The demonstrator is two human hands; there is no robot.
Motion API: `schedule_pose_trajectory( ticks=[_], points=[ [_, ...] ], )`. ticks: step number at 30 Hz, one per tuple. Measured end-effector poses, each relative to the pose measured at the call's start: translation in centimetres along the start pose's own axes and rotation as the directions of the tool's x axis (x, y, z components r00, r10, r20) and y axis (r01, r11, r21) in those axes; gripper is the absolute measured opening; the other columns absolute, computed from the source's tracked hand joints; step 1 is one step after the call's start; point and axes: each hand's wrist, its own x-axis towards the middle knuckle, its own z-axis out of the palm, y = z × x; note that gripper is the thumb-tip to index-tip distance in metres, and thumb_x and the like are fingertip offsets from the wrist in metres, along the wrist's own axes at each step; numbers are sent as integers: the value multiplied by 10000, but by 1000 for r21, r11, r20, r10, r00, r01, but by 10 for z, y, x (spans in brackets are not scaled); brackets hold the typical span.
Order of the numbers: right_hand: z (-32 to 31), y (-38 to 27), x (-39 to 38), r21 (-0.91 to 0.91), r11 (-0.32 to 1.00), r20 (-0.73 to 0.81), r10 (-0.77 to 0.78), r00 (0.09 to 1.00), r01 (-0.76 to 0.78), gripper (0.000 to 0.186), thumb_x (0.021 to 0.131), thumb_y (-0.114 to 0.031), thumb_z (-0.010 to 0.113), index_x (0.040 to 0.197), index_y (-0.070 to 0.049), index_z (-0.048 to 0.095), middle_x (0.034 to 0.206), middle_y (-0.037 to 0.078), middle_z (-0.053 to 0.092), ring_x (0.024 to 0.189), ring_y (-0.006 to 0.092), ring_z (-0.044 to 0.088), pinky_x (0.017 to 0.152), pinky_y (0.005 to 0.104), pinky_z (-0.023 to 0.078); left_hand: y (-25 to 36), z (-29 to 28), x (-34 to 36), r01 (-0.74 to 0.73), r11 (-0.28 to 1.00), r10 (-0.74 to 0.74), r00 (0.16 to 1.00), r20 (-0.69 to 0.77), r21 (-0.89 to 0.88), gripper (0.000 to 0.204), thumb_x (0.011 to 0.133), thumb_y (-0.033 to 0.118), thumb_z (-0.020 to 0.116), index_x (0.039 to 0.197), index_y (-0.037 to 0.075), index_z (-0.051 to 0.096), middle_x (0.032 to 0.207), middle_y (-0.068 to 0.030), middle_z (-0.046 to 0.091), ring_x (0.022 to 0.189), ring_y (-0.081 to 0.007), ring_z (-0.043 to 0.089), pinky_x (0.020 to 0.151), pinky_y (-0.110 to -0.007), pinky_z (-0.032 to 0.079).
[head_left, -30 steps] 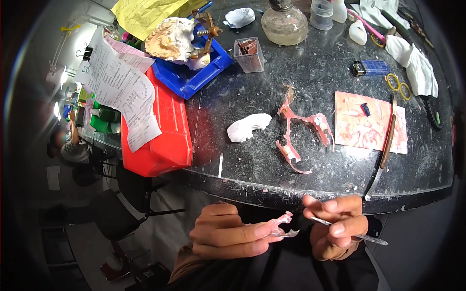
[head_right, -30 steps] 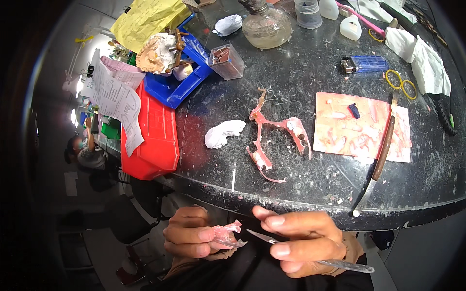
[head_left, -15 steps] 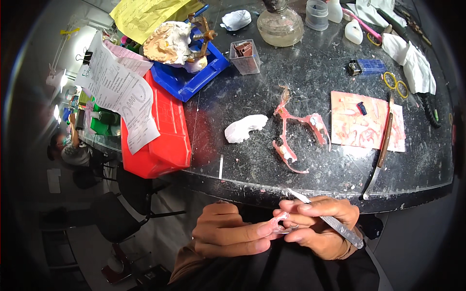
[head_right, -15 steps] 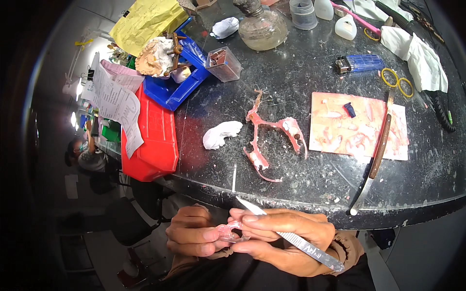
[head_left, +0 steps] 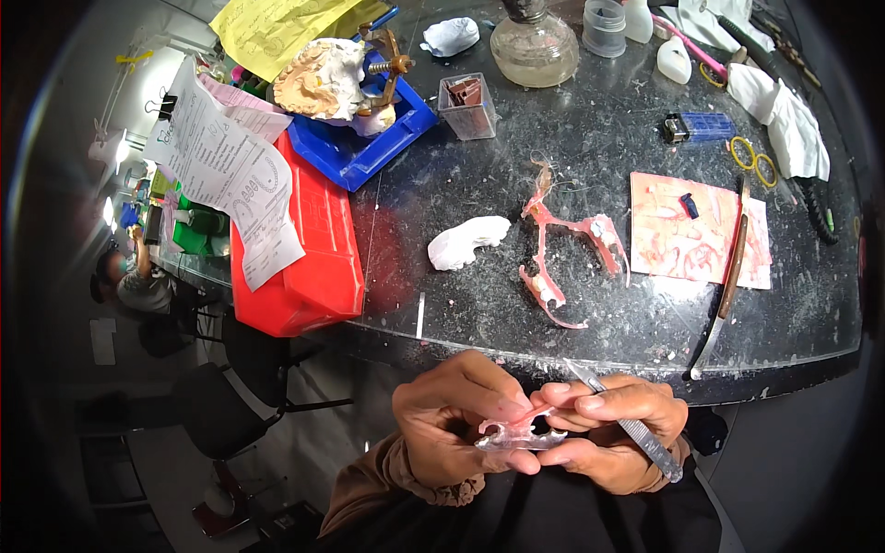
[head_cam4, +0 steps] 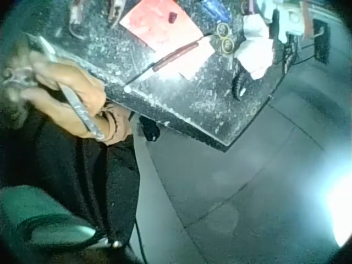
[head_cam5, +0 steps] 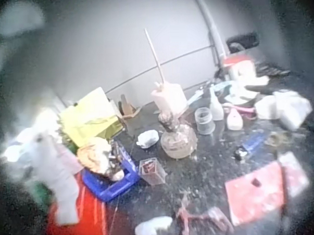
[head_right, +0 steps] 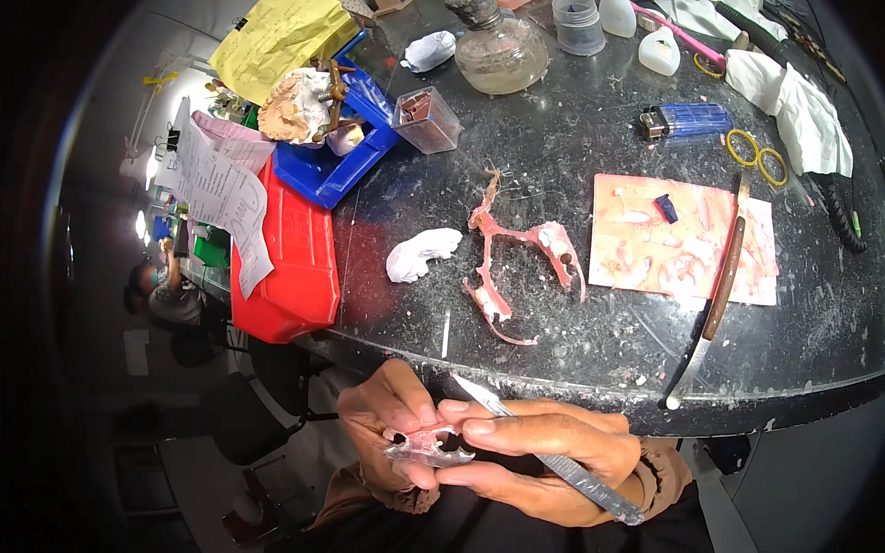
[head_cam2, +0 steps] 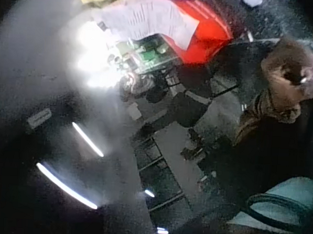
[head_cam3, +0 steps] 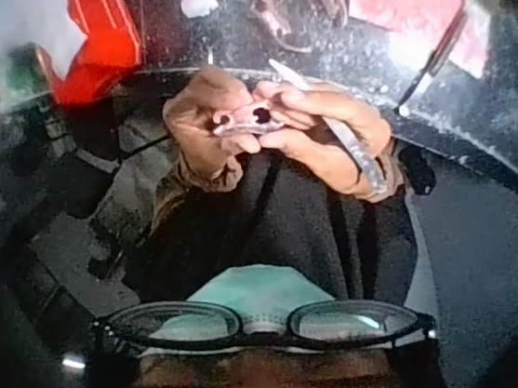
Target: The person wipes a pink dental appliance with a white cloth, picks up a metal tool, and uses it to scrape and shape the pink material on the appliance.
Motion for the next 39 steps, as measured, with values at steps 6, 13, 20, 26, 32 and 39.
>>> schedule_pose_trajectory(
  ticks=[6,13,20,26,32,39],
  points=[
    [6,3,0,16,1000,-112,14,994,-12,378,571,-3,733,899,29,549,860,203,594,812,252,601,695,287,511,1,6,-2,74,995,-82,991,-104,-72,360,505,62,793,797,4,592,769,-115,558,611,-90,545,499,-175,422],
    [7,4,-2,44,999,-130,31,991,-25,362,606,2,709,928,36,547,848,198,598,816,246,601,698,298,510,-4,4,1,-70,997,69,997,-46,-15,343,501,61,791,778,14,595,791,-139,573,654,-137,582,545,-192,472],
    [9,4,-7,137,990,-162,47,986,-25,277,833,-97,461,1062,59,470,965,241,550,912,307,555,770,337,476,1,6,2,-65,998,65,994,-84,-4,321,517,52,781,758,4,574,755,-169,584,701,-204,609,587,-239,513],
    [11,1,-5,206,976,-157,-37,987,69,260,791,-90,511,1000,63,503,1031,265,479,954,336,525,798,340,468,1,4,2,-48,997,41,993,-113,-61,320,537,70,772,749,-5,545,749,-177,584,697,-212,610,603,-258,516],
    [7,-2,-6,104,993,-121,-42,992,55,207,719,51,576,923,68,544,964,216,473,901,318,552,793,330,481,-1,10,2,-21,965,-29,982,-185,-260,326,611,101,732,809,-17,502,759,-185,584,708,-223,610,635,-295,518],
    [11,3,-5,-1,982,-142,-187,972,189,149,694,96,574,837,103,533,801,199,535,754,253,596,741,361,505,2,13,1,-90,979,61,986,-158,-181,345,661,92,696,834,-47,431,810,-244,576,705,-225,611,627,-293,520]
  ],
)
